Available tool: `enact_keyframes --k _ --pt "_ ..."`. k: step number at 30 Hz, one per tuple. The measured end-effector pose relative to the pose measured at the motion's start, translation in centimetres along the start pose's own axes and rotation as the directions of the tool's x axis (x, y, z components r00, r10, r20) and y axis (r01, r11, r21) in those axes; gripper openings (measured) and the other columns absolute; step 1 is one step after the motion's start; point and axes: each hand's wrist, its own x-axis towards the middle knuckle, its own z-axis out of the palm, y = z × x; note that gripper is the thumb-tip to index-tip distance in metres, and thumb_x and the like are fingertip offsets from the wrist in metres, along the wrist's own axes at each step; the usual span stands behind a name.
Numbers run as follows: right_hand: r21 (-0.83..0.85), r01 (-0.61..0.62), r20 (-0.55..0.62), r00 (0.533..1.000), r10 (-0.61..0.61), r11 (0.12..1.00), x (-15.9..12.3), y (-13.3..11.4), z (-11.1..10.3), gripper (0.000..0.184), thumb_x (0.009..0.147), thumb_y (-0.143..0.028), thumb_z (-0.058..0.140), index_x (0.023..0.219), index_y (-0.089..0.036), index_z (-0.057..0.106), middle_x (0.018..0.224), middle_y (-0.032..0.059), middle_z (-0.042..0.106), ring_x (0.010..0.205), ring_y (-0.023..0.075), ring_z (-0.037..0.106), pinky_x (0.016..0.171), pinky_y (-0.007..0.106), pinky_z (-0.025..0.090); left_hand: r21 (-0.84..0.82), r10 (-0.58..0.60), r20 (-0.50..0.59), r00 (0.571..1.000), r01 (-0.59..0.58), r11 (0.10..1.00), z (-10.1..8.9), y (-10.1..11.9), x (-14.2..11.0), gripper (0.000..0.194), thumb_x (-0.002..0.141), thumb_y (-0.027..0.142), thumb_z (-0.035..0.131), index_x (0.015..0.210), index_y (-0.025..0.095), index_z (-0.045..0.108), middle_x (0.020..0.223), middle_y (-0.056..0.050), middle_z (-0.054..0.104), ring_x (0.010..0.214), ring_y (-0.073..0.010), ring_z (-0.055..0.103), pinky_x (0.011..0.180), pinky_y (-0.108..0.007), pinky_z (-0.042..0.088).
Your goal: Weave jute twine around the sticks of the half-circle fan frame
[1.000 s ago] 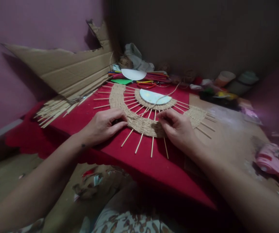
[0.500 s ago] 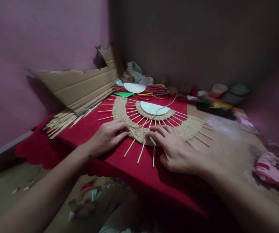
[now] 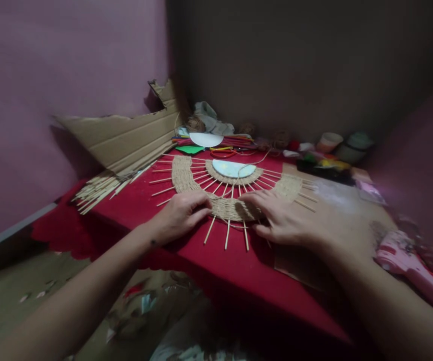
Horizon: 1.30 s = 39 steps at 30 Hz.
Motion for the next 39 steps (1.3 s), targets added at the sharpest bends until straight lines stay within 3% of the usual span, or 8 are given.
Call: enact_keyframes --k 3,8,12,20,30,32,35,39 --pt "-0.05 0.044 -0.013 0.999 -0.045 0.998 0.3 -0.2 0.7 0.058 0.067 -0.014 0.053 0.124 -0.016 0.049 0.114 0.0109 0.056 0.103 0.0266 0.046 0.093 0.044 0.037 -0.047 -0.095 -0.023 0.995 0.093 0.995 0.0 -0.3 0.0 0.012 0.085 0.023 0.055 0.08 0.015 0.062 0.078 -0.002 0.064 0.073 -0.0118 0.057 0.069 -0.024 0.045" --pt "-0.094 0.043 0.007 0.999 -0.043 0.995 0.3 0.2 0.3 0.054 0.062 -0.007 0.048 0.114 -0.016 0.054 0.108 0.0095 0.058 0.098 0.0247 0.047 0.091 0.041 0.036 -0.122 -0.177 -0.006 0.984 0.174 0.977 -0.1 -0.3 0.1 0.014 0.084 0.027 0.057 0.08 0.015 0.063 0.078 -0.001 0.065 0.074 -0.0118 0.059 0.07 -0.024 0.045" --pt "-0.081 0.002 0.046 0.999 0.002 0.997 -0.2 0.5 -0.9 0.048 0.061 -0.005 0.048 0.107 -0.018 0.054 0.105 0.0077 0.059 0.093 0.0226 0.049 0.084 0.038 0.037 -0.124 -0.137 0.028 0.99 0.139 0.983 0.1 0.2 0.3 0.013 0.085 0.027 0.056 0.081 0.016 0.062 0.078 0.0 0.065 0.073 -0.0112 0.058 0.07 -0.023 0.044" --pt "-0.091 -0.031 0.09 0.995 0.039 0.995 -0.5 0.7 -1.5 0.047 0.058 -0.004 0.047 0.102 -0.019 0.053 0.1 0.0059 0.058 0.09 0.0216 0.048 0.079 0.035 0.036 0.045 0.017 0.01 1.0 -0.017 0.999 -0.1 1.0 -0.5 0.012 0.088 0.02 0.051 0.083 0.015 0.06 0.08 -0.002 0.061 0.074 -0.0114 0.056 0.069 -0.023 0.043" --pt "-0.011 -0.043 0.108 0.993 0.044 0.999 -0.5 1.2 -1.2 0.053 0.058 -0.004 0.05 0.109 -0.019 0.054 0.111 0.008 0.055 0.099 0.0241 0.046 0.086 0.039 0.04 0.129 0.002 0.027 1.0 -0.006 0.992 -0.1 -0.8 -1.9 0.018 0.091 0.028 0.049 0.087 0.016 0.062 0.086 -0.004 0.058 0.076 -0.0125 0.054 0.07 -0.025 0.043" --pt "0.025 -0.039 0.073 0.997 0.038 0.999 -0.4 1.1 -1.2 0.05 0.06 -0.005 0.051 0.108 -0.019 0.055 0.112 0.0084 0.055 0.103 0.0246 0.045 0.09 0.04 0.04 0.117 0.0 0.025 1.0 -0.003 0.993 0.0 -0.9 -2.1 0.019 0.091 0.029 0.049 0.087 0.016 0.061 0.087 -0.004 0.058 0.076 -0.0126 0.054 0.07 -0.025 0.043" --pt "0.021 -0.003 -0.072 0.997 0.005 1.0 -0.2 0.5 -0.9 0.034 0.068 -0.007 0.053 0.099 -0.019 0.06 0.108 0.0089 0.058 0.105 0.0251 0.045 0.091 0.042 0.04 0.082 -0.006 0.013 1.0 0.005 0.997 0.1 -0.9 -2.2 0.018 0.091 0.029 0.05 0.086 0.016 0.061 0.085 -0.003 0.058 0.076 -0.0126 0.054 0.069 -0.025 0.043" --pt "0.096 0.056 -0.221 0.975 -0.034 0.994 0.8 -1.4 0.1 0.017 0.078 -0.01 0.052 0.086 -0.019 0.063 0.09 0.006 0.062 0.09 0.0199 0.053 0.082 0.036 0.044 0.05 -0.001 0.008 1.0 0.0 0.999 0.2 -0.9 -2.2 0.016 0.09 0.028 0.051 0.086 0.017 0.061 0.085 -0.003 0.059 0.077 -0.0124 0.054 0.07 -0.025 0.043"
